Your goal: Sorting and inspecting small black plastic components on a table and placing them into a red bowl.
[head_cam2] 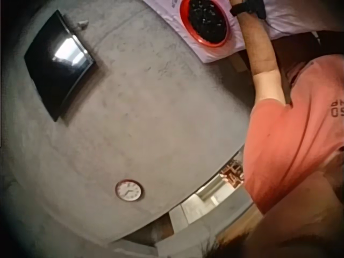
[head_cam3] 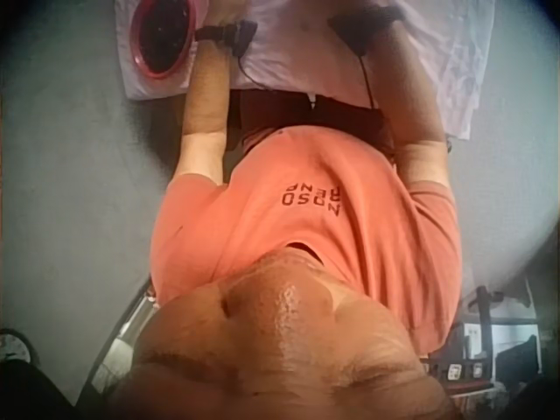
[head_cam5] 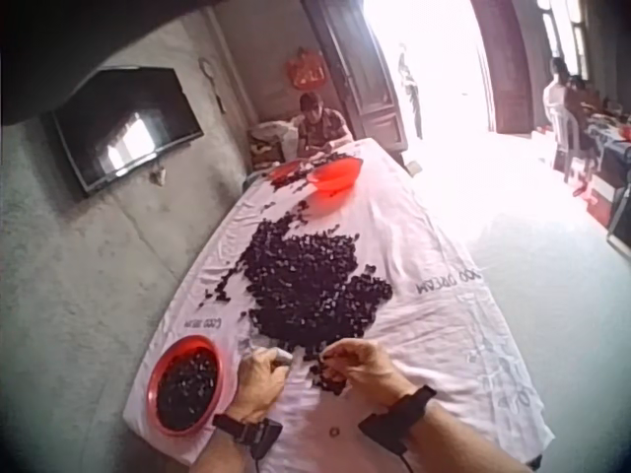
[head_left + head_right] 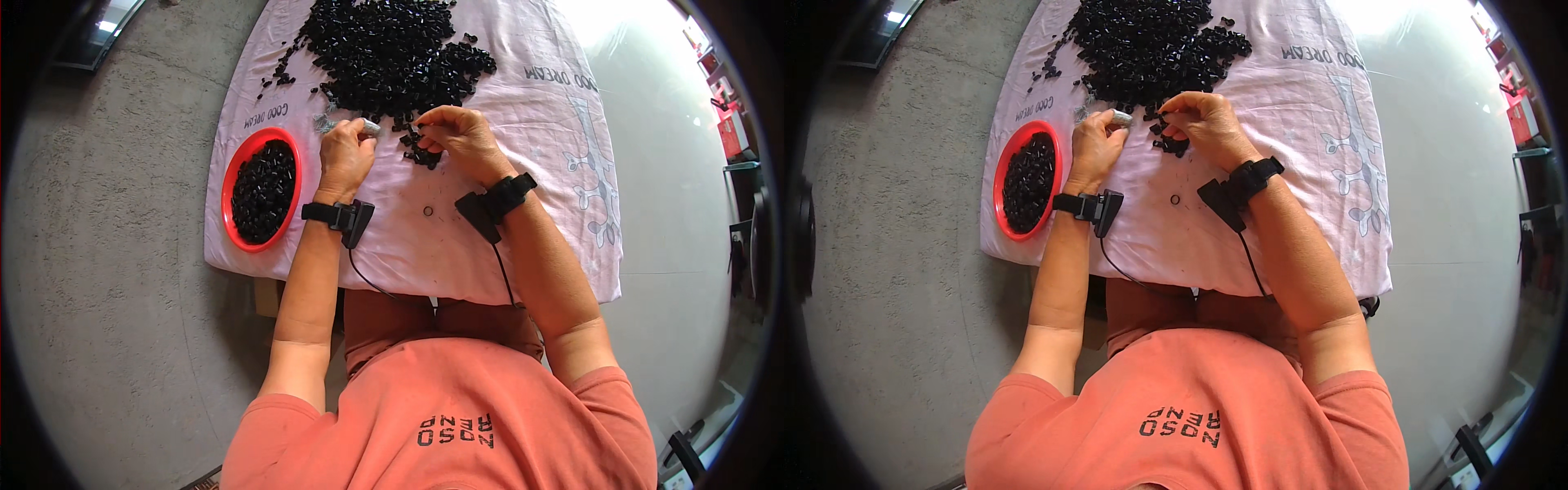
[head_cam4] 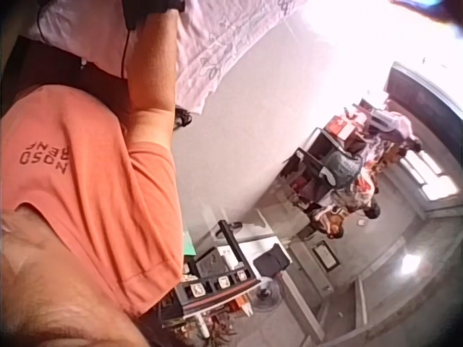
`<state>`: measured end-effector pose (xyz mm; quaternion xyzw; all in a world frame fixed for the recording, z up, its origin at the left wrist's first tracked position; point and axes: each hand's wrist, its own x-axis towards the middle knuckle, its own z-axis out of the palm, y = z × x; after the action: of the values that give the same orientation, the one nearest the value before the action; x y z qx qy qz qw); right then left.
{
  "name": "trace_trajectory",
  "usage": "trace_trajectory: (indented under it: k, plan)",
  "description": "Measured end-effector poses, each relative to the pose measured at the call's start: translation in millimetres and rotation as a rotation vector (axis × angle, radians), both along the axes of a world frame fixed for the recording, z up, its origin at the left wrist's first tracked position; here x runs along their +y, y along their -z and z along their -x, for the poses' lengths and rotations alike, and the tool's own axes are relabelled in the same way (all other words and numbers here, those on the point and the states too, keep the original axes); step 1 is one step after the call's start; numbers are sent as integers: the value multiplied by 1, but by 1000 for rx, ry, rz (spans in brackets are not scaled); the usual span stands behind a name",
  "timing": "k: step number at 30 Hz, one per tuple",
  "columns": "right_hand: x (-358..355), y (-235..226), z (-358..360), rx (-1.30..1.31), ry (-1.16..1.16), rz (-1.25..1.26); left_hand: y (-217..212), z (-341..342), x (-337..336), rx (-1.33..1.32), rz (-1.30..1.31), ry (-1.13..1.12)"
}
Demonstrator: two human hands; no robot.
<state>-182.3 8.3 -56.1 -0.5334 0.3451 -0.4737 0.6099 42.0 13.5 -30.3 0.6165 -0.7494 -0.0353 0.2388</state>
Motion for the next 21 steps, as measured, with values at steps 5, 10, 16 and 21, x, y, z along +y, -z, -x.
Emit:
trace_trajectory:
  k: [5, 10, 16, 21]
  plan:
    - [0, 2, 0, 2, -10, 12, 1, 6, -3, 16, -38, 11]
    - [1, 0, 0, 4, -16, 13, 7, 7, -9, -63, 48, 25]
    - [-2, 5, -1, -17, 27, -5, -3, 10, 3, 100, -52, 59]
    - [-3, 9, -1, -31, 43, -10, 2, -2, 2, 132, -58, 71]
